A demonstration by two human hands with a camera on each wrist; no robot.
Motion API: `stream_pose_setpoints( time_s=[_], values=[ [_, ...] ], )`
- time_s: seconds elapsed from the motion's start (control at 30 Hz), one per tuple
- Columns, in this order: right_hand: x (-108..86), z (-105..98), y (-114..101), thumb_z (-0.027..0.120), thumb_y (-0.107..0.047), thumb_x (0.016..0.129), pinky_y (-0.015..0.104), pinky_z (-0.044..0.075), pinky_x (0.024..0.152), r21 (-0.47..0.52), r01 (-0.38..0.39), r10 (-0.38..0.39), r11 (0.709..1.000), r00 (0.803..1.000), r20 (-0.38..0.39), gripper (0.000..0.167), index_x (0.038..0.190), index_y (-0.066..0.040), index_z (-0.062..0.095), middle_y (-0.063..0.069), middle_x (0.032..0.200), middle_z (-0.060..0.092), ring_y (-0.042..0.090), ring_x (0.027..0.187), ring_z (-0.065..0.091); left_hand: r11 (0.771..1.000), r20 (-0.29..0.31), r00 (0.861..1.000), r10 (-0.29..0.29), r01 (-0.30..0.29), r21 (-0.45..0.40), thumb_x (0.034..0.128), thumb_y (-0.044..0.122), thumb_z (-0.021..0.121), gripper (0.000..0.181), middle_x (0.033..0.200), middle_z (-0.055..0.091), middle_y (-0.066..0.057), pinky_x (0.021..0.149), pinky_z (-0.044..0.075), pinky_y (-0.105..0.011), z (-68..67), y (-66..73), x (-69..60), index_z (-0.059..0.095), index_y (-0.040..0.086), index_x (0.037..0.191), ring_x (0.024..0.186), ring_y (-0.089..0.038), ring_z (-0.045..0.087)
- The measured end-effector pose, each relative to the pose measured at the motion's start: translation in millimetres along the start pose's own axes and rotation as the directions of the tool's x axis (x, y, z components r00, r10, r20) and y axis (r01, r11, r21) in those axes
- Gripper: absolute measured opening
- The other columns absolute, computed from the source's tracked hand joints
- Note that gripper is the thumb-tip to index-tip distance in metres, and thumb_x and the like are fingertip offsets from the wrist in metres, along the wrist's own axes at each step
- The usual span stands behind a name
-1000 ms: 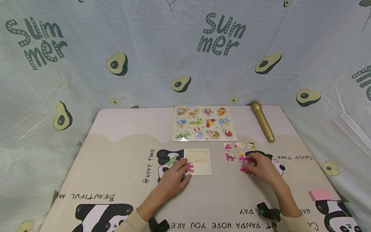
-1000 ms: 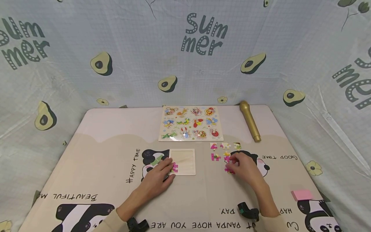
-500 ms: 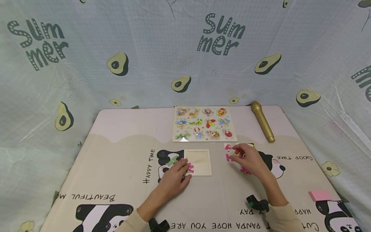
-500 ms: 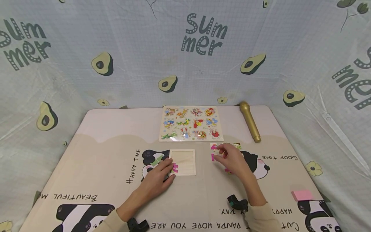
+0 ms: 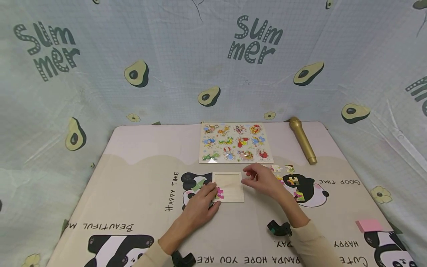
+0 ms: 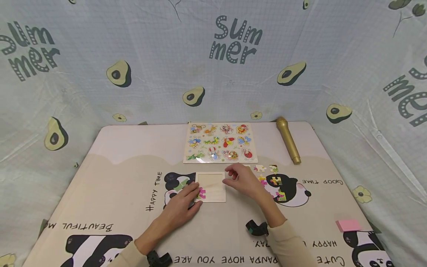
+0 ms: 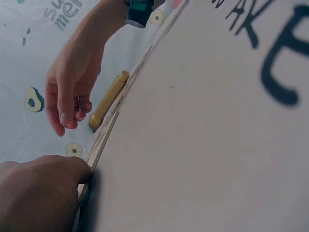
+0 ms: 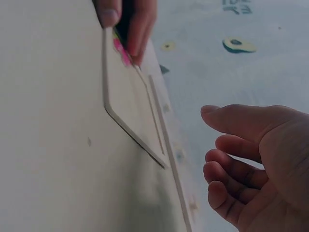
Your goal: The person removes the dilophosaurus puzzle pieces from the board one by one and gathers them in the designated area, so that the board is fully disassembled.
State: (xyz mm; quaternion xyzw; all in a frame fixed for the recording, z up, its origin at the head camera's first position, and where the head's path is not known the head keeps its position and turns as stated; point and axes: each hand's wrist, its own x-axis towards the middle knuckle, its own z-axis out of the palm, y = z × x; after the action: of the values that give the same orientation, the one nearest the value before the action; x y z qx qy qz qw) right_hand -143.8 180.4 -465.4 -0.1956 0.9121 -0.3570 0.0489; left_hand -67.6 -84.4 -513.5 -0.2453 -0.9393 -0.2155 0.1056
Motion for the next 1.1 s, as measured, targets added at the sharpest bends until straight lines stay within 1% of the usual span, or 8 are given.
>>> stream_pose_setpoints(
  time_s=[0.13, 0.27, 0.47, 0.6, 0.73, 0.9, 1.1],
  values=[
    [6.4, 13.5, -7.8, 0.080, -0.025, 0.085, 0.019, 0.049, 0.068, 0.019, 0.039, -0.040, 0.999, 0.998, 0.055, 0.036, 0.113, -0.005, 0.069, 0.000, 0.091, 0.063, 0.012, 0.079, 0.054, 1.000, 0.008, 1.000, -0.011, 0.012, -0.011, 0.0923, 0.031, 0.070, 0.049, 0.141, 0.060, -0.010, 0.115, 0.043, -0.041, -0.2, 0.2, 0.5, 0.065, 0.002, 0.131, 0.134, -0.026, 0.056],
    [10.1, 27.0, -15.9, 0.080, -0.024, 0.085, 0.018, 0.049, 0.068, 0.029, 0.076, -0.078, 0.997, 0.991, 0.109, 0.034, 0.112, -0.004, 0.070, 0.001, 0.090, 0.062, 0.011, 0.078, 0.054, 0.999, 0.010, 1.000, -0.025, 0.025, -0.024, 0.0922, 0.031, 0.071, 0.050, 0.142, 0.059, -0.010, 0.114, 0.044, -0.042, 0.0, -0.2, 0.5, 0.064, 0.002, 0.132, 0.134, -0.027, 0.056],
    [12.0, 46.1, -26.0, 0.078, -0.021, 0.086, 0.019, 0.049, 0.071, 0.009, 0.124, -0.124, 0.992, 0.977, 0.175, 0.029, 0.109, -0.006, 0.071, 0.000, 0.091, 0.062, 0.008, 0.080, 0.053, 0.999, -0.007, 0.999, -0.036, 0.036, -0.038, 0.0912, 0.031, 0.072, 0.051, 0.142, 0.059, -0.011, 0.111, 0.047, -0.043, 0.3, -1.1, 0.0, 0.064, 0.001, 0.132, 0.135, -0.029, 0.056],
    [11.8, 56.1, -28.2, 0.078, -0.024, 0.086, 0.021, 0.050, 0.074, -0.012, 0.161, -0.156, 0.987, 0.969, 0.191, 0.026, 0.107, -0.009, 0.073, -0.002, 0.095, 0.065, 0.007, 0.082, 0.053, 0.999, -0.038, 0.999, -0.036, 0.035, -0.027, 0.0897, 0.034, 0.072, 0.054, 0.140, 0.060, -0.015, 0.113, 0.045, -0.045, 0.4, -2.1, 0.3, 0.064, -0.001, 0.131, 0.136, -0.031, 0.054],
    [11.3, 61.2, -29.0, 0.079, -0.026, 0.086, 0.021, 0.050, 0.074, -0.026, 0.175, -0.167, 0.984, 0.969, 0.185, 0.023, 0.103, -0.011, 0.074, -0.003, 0.095, 0.064, 0.005, 0.082, 0.052, 0.999, -0.059, 0.997, -0.041, 0.041, -0.014, 0.0884, 0.035, 0.073, 0.056, 0.137, 0.062, -0.017, 0.116, 0.042, -0.046, 1.1, -2.9, 0.6, 0.064, -0.003, 0.129, 0.136, -0.033, 0.053],
    [10.6, 63.1, -32.0, 0.080, -0.025, 0.085, 0.020, 0.049, 0.072, -0.044, 0.163, -0.152, 0.986, 0.972, 0.181, 0.020, 0.098, -0.011, 0.074, -0.003, 0.092, 0.062, 0.005, 0.080, 0.052, 0.999, -0.047, 0.997, -0.055, 0.055, -0.003, 0.0887, 0.036, 0.072, 0.055, 0.138, 0.062, -0.016, 0.117, 0.041, -0.046, 1.9, -3.3, 0.4, 0.064, -0.002, 0.128, 0.137, -0.032, 0.053],
    [9.8, 65.2, -35.9, 0.079, -0.025, 0.086, 0.022, 0.051, 0.075, -0.057, 0.096, -0.083, 0.994, 0.976, 0.201, 0.020, 0.098, -0.010, 0.072, -0.004, 0.092, 0.061, 0.007, 0.081, 0.053, 0.998, -0.034, 0.997, -0.066, 0.066, -0.007, 0.0893, 0.038, 0.071, 0.056, 0.138, 0.061, -0.016, 0.117, 0.041, -0.046, 1.4, -2.9, 0.7, 0.064, -0.002, 0.128, 0.138, -0.032, 0.052]
  ],
)
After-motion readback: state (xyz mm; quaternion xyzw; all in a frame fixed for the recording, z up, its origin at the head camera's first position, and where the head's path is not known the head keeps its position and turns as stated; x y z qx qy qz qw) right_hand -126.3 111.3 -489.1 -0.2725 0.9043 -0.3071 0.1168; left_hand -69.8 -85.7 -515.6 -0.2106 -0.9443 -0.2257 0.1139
